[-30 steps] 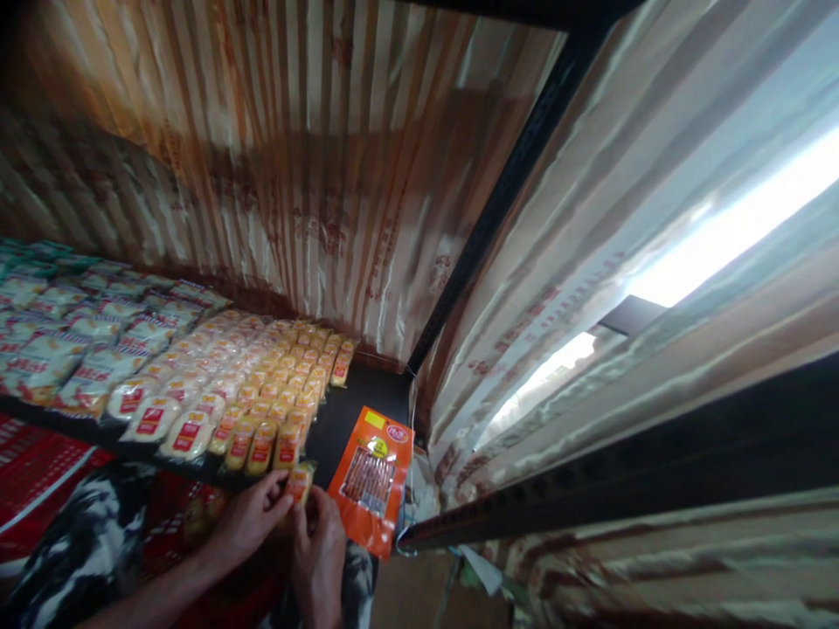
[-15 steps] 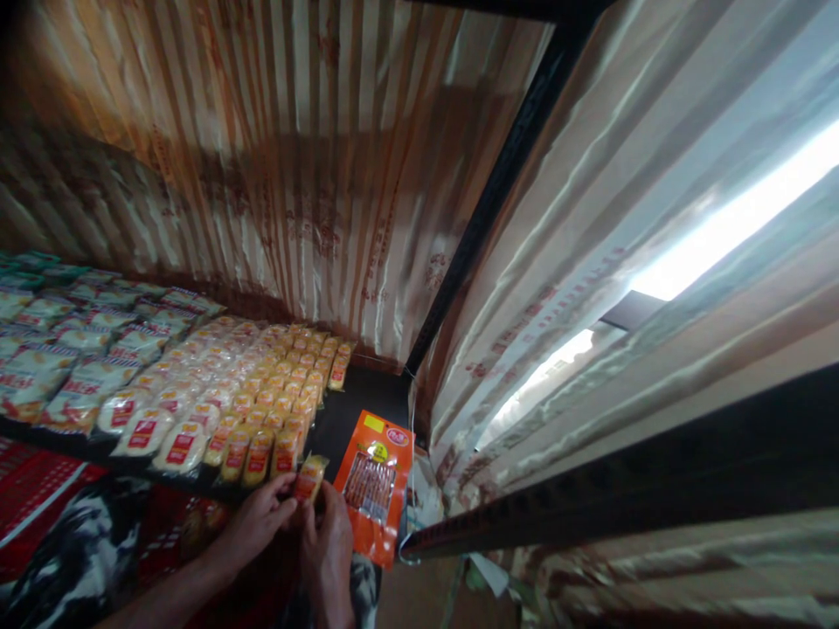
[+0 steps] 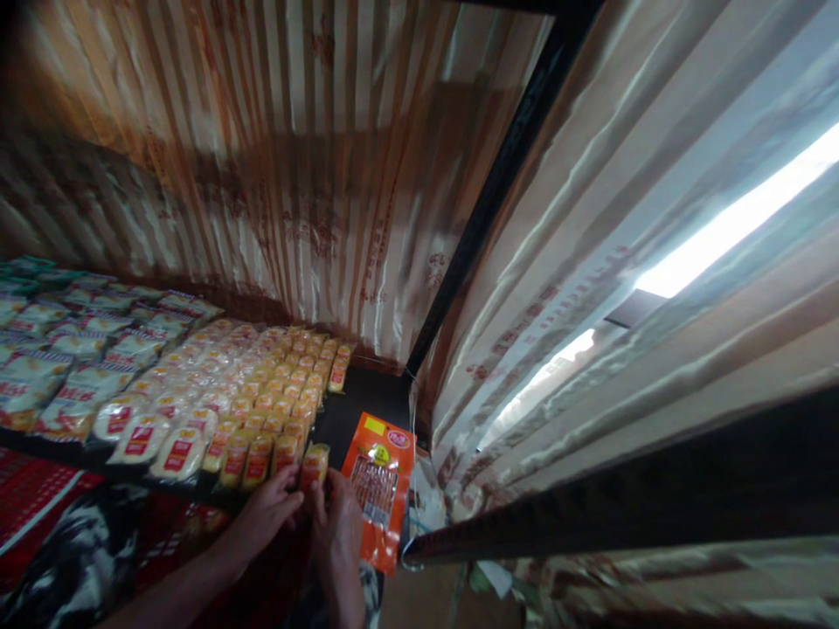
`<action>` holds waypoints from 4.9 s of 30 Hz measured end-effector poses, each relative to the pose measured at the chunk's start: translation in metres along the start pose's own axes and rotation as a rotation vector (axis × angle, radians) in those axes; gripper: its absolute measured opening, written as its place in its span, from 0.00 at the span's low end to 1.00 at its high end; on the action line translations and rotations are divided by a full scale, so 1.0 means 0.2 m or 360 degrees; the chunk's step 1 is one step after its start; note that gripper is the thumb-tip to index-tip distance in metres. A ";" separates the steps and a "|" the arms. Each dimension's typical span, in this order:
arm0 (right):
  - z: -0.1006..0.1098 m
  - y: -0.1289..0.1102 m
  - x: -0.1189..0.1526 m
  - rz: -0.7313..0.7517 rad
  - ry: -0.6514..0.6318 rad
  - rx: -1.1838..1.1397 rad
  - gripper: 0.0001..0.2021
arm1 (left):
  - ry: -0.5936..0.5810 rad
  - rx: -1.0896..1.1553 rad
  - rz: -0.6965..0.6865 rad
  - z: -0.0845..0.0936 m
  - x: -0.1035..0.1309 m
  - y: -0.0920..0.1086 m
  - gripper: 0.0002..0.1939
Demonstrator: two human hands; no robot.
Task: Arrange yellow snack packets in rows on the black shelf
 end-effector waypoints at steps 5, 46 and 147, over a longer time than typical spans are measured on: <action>0.00 0.01 -0.03 0.0008 0.0034 0.0165 0.15 | -0.0002 0.0110 0.0059 -0.03 -0.02 0.02 0.38; 0.15 -0.03 -0.26 -0.0022 0.0029 0.0126 0.18 | 0.0113 -0.0023 -0.0034 -0.18 -0.11 0.26 0.26; -0.07 0.03 -0.81 0.0039 0.0235 0.0000 0.16 | 0.0283 0.0528 -0.0051 -0.23 -0.45 0.35 0.26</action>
Point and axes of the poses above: each hand's wrist, its own x-axis away from the middle knuckle, its own z-axis out of the back of the hand, y = z × x, the point moved 1 cm from there along -x, towards the middle knuckle, and after that the axes turned 3 degrees about -z, right-handed, at the moved point
